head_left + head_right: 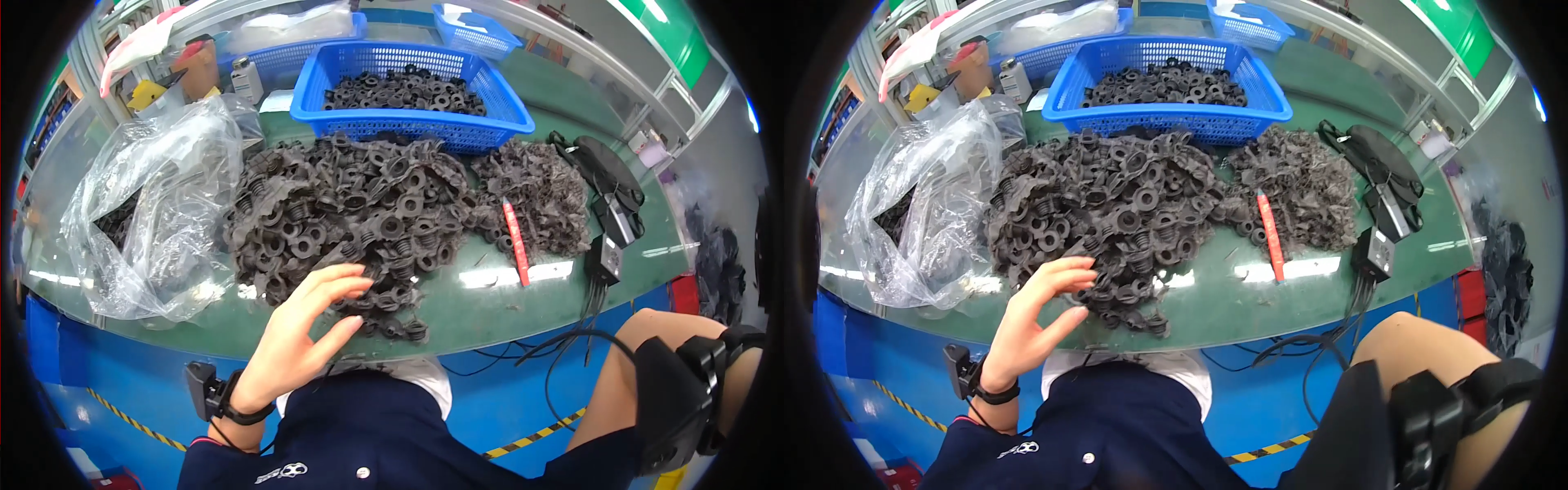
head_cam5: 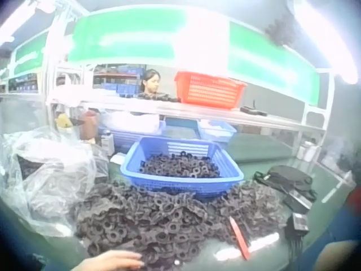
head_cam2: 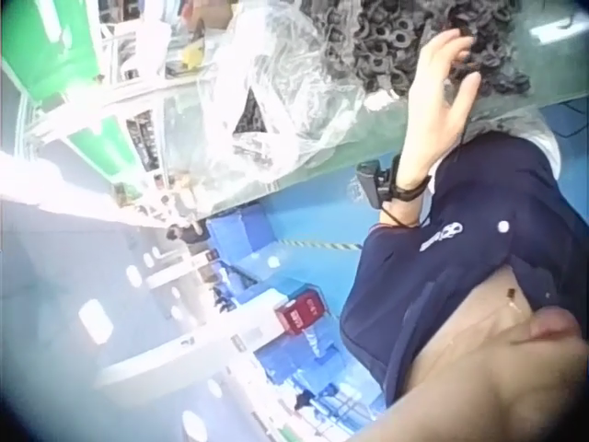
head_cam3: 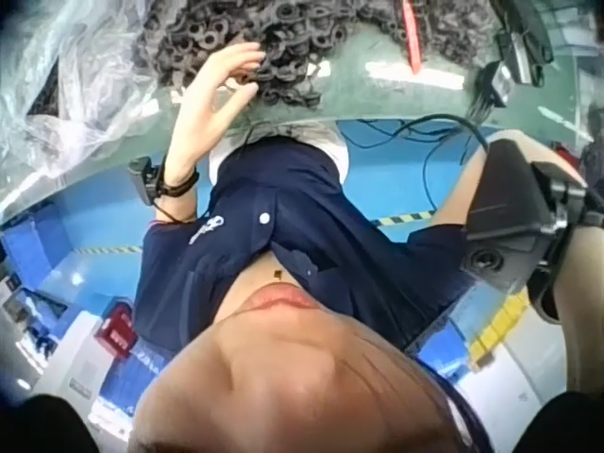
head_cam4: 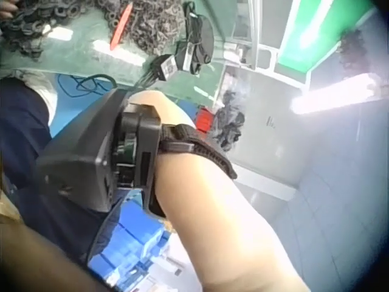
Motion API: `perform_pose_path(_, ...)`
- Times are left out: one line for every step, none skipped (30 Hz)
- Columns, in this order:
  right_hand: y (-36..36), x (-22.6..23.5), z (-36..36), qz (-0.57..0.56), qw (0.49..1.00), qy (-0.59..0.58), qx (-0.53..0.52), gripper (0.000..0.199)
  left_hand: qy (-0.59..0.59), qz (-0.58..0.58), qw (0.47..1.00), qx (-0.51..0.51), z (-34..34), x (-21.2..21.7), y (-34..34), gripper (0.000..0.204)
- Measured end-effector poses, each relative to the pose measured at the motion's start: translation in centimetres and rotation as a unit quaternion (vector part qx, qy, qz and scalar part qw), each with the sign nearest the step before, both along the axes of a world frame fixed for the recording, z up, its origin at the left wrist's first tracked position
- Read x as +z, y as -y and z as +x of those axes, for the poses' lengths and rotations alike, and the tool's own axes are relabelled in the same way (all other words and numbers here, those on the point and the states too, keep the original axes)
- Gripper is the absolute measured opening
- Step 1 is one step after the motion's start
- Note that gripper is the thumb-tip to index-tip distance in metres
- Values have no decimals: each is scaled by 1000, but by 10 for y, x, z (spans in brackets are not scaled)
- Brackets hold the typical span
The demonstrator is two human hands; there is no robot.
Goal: Using a precision knife to trim excess material from black rubber industrial components.
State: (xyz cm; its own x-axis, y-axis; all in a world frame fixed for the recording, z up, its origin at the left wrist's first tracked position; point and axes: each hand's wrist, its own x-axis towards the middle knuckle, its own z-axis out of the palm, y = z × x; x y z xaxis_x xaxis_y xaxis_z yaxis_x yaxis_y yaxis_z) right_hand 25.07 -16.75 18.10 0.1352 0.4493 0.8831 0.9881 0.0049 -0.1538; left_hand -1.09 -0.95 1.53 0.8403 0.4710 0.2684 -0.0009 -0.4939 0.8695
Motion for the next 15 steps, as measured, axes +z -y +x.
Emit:
perform_pose_path(-2, 4, -2, 4, 1000, 10, 7, 42, 9, 0, 1000, 5, -1, 0, -1, 31)
perform_pose_path(-4, 8, -3, 8, 1000, 21, 15, 42, 2, -8, 1000, -7, -1, 0, -3, 31)
perform_pose_path(-5, 14, -1, 13, 999, 36, 21, 42, -2, -16, 1000, -19, 2, 0, -2, 30)
perform_pose_path(-2, 21, 1, 16, 998, 49, 29, 42, 11, -16, 1000, -15, 4, -1, 1, 30)
perform_pose_path(1, 28, 3, 21, 997, 63, 36, 41, 2, 22, 999, -31, 7, -2, 4, 29)
perform_pose_path(2, 36, 4, 41, 995, 81, 32, 41, -5, 78, 995, -56, 14, 1, -4, 29)
perform_pose_path(-2, 44, 1, 73, 992, 95, 41, 41, -4, 55, 997, -55, 14, 6, -3, 27)
perform_pose_path(-5, 52, -3, 108, 987, 112, 44, 41, 5, 44, 997, -61, 14, 7, -4, 26)
perform_pose_path(-6, 59, -4, 152, 978, 138, 47, 41, 10, 86, 994, -66, 9, 4, -6, 26)
perform_pose_path(-4, 63, -6, 186, 969, 158, 48, 41, -13, 45, 997, -55, 1, 1, -4, 30)
perform_pose_path(-1, 65, -10, 209, 962, 170, 45, 41, -32, 16, 999, -39, 2, 16, 5, 27)
perform_pose_path(4, 68, -15, 231, 955, 181, 46, 41, -28, 38, 998, -41, 1, 19, 9, 26)
perform_pose_path(10, 72, -17, 253, 947, 196, 39, 40, -46, -11, 998, -51, 2, 20, 8, 26)
perform_pose_path(15, 75, -20, 274, 938, 211, 34, 40, 20, 15, 999, -40, -3, 16, 16, 30)
perform_pose_path(19, 80, -20, 299, 925, 232, 31, 40, 20, 42, 998, -45, -3, 11, 18, 31)
